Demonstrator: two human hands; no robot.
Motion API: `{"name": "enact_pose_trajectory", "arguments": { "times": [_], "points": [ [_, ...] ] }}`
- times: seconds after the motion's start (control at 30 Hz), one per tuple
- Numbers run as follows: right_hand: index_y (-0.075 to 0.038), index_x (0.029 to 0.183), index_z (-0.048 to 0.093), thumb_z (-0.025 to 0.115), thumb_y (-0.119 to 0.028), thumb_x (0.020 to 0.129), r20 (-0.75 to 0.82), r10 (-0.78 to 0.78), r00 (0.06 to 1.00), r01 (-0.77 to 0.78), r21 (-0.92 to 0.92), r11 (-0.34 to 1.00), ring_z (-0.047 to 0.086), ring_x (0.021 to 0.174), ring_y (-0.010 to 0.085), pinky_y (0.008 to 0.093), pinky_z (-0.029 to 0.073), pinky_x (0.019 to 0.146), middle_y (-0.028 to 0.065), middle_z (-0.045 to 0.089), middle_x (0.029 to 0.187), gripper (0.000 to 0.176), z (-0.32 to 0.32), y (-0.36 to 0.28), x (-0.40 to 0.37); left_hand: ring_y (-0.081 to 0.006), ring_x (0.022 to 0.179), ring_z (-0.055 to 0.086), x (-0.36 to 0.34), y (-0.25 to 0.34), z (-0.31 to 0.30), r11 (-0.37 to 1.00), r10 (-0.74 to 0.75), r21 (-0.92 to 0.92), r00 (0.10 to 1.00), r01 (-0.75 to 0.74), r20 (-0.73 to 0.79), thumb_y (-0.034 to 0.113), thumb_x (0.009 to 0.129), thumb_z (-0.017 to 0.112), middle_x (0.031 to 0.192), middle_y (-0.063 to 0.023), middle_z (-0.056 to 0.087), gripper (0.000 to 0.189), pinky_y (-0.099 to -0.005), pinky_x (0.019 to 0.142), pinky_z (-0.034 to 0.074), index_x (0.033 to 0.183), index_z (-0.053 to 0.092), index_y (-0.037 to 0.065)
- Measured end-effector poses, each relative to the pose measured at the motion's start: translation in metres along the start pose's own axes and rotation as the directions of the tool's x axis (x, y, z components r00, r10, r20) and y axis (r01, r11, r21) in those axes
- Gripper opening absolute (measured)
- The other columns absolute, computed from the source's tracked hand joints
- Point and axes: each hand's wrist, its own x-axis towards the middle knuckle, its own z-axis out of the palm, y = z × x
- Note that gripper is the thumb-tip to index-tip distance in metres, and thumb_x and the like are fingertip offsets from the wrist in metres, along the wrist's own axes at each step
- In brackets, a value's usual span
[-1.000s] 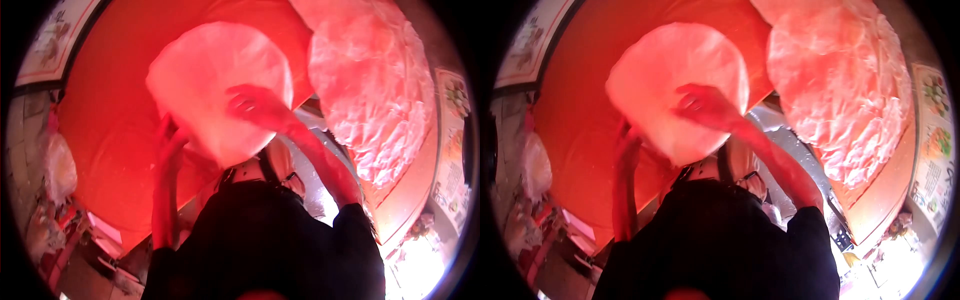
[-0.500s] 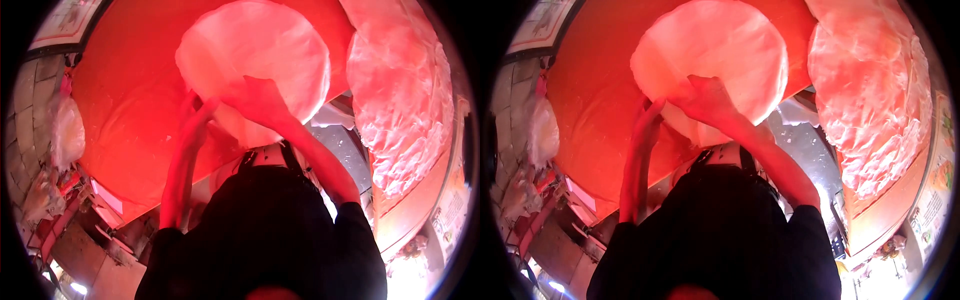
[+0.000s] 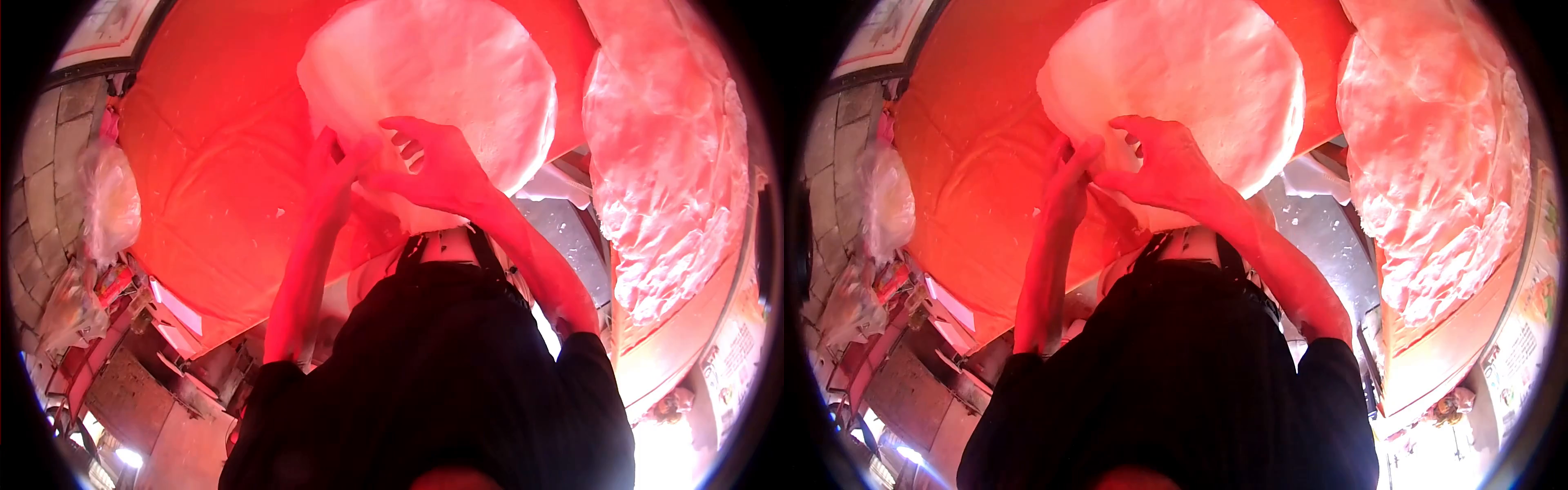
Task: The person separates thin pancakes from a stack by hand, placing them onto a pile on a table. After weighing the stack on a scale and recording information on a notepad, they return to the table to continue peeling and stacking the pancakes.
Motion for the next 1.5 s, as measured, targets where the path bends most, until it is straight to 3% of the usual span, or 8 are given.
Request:
{"name": "enact_pose_trajectory", "arguments": {
  "times": [0.5, 0.67, 0.87, 0.97, 1.1, 1.17, 1.37, 1.5],
  "points": [
    [0.004, 0.107, 0.064, 0.07, -0.011, 0.078, 0.209, 0.183, 0.961, -0.27, 0.545, 0.794, 0.06, 0.081, 0.0092, 0.0252, 0.05, 0.07, 0.0044, 0.064, 0.087, 0.033, -0.019, 0.032, 0.0, -0.0173, 0.1, 0.057, -0.01, 0.007, 0.014, 0.999, 0.018, 0.038, 0.996, -0.014, -0.088, 0.021, 0.085, 0.066, 0.111, -0.0072, 0.059, 0.046, -0.0303, 0.085, 0.045, 0.122, 0.049, -0.001],
    [0.0, 0.112, 0.061, 0.078, -0.02, 0.068, 0.036, 0.033, 0.999, -0.039, 0.171, 0.984, 0.059, 0.07, 0.0124, 0.0244, 0.05, 0.068, 0.0062, 0.063, 0.079, 0.05, -0.001, 0.004, -0.008, -0.0163, 0.1, 0.057, -0.008, 0.007, 0.011, 1.0, 0.017, -0.023, 1.0, -0.018, -0.021, 0.023, 0.086, 0.067, 0.111, -0.006, 0.059, 0.045, -0.0302, 0.084, 0.046, 0.121, 0.05, 0.0],
    [-0.001, 0.113, 0.061, 0.077, -0.021, 0.07, 0.025, 0.114, 0.993, -0.114, 0.39, 0.914, 0.061, 0.072, 0.0146, 0.0261, 0.051, 0.066, 0.0099, 0.065, 0.084, 0.05, -0.012, 0.022, -0.008, -0.0158, 0.103, 0.057, -0.009, 0.005, 0.012, 0.999, 0.043, -0.008, 0.999, -0.043, -0.01, 0.025, 0.086, 0.068, 0.113, -0.0073, 0.06, 0.045, -0.0295, 0.086, 0.046, 0.119, 0.051, -0.001],
    [-0.001, 0.113, 0.061, 0.074, -0.018, 0.074, -0.001, -0.011, 1.0, 0.011, 0.165, 0.986, 0.062, 0.073, 0.0141, 0.0269, 0.051, 0.066, 0.0098, 0.066, 0.085, 0.045, -0.004, 0.002, -0.016, -0.0156, 0.103, 0.057, -0.009, 0.001, 0.005, 0.997, 0.07, 0.038, 0.997, -0.069, -0.011, 0.023, 0.085, 0.069, 0.114, -0.0078, 0.06, 0.044, -0.0298, 0.086, 0.045, 0.118, 0.052, -0.001],
    [-0.004, 0.122, 0.056, 0.069, -0.009, 0.077, -0.017, 0.164, 0.986, -0.162, 0.095, 0.982, 0.062, 0.086, 0.0137, 0.0275, 0.051, 0.072, 0.0072, 0.066, 0.099, 0.047, 0.003, 0.002, -0.014, -0.0163, 0.102, 0.058, 0.0, -0.007, 0.006, 0.999, 0.033, 0.003, 0.998, -0.032, -0.06, 0.021, 0.084, 0.068, 0.113, -0.0081, 0.06, 0.042, -0.0302, 0.085, 0.046, 0.117, 0.053, -0.001],
    [-0.003, 0.116, 0.059, 0.066, -0.012, 0.077, -0.044, 0.038, 0.998, -0.029, 0.179, 0.983, 0.062, 0.069, 0.0177, 0.0296, 0.052, 0.065, 0.0106, 0.066, 0.084, 0.04, -0.005, 0.013, -0.013, -0.0166, 0.101, 0.058, -0.005, -0.008, 0.001, 1.0, 0.009, -0.026, 0.996, -0.011, -0.088, 0.019, 0.084, 0.068, 0.112, -0.0083, 0.061, 0.042, -0.0305, 0.085, 0.047, 0.117, 0.053, -0.001],
    [-0.003, 0.121, 0.056, 0.061, -0.01, 0.082, -0.03, -0.205, 0.978, 0.19, -0.266, 0.945, 0.065, 0.086, 0.0172, 0.0311, 0.052, 0.072, 0.0146, 0.067, 0.094, 0.04, 0.032, 0.005, -0.014, -0.0176, 0.099, 0.059, -0.011, -0.021, 0.003, 0.989, -0.04, -0.145, 0.992, 0.023, -0.12, 0.015, 0.082, 0.068, 0.11, -0.0087, 0.061, 0.04, -0.0311, 0.083, 0.048, 0.116, 0.055, -0.002],
    [0.002, 0.112, 0.059, 0.062, -0.004, 0.08, -0.11, -0.086, 0.99, 0.072, -0.13, 0.989, 0.06, 0.077, 0.0123, 0.0264, 0.049, 0.068, 0.0085, 0.066, 0.089, 0.033, -0.002, 0.037, -0.013, -0.0183, 0.098, 0.06, -0.006, -0.025, -0.009, 0.977, -0.042, -0.212, 0.982, 0.001, -0.186, 0.012, 0.081, 0.068, 0.109, -0.009, 0.062, 0.038, -0.0316, 0.082, 0.049, 0.115, 0.056, -0.002]
  ]
}}
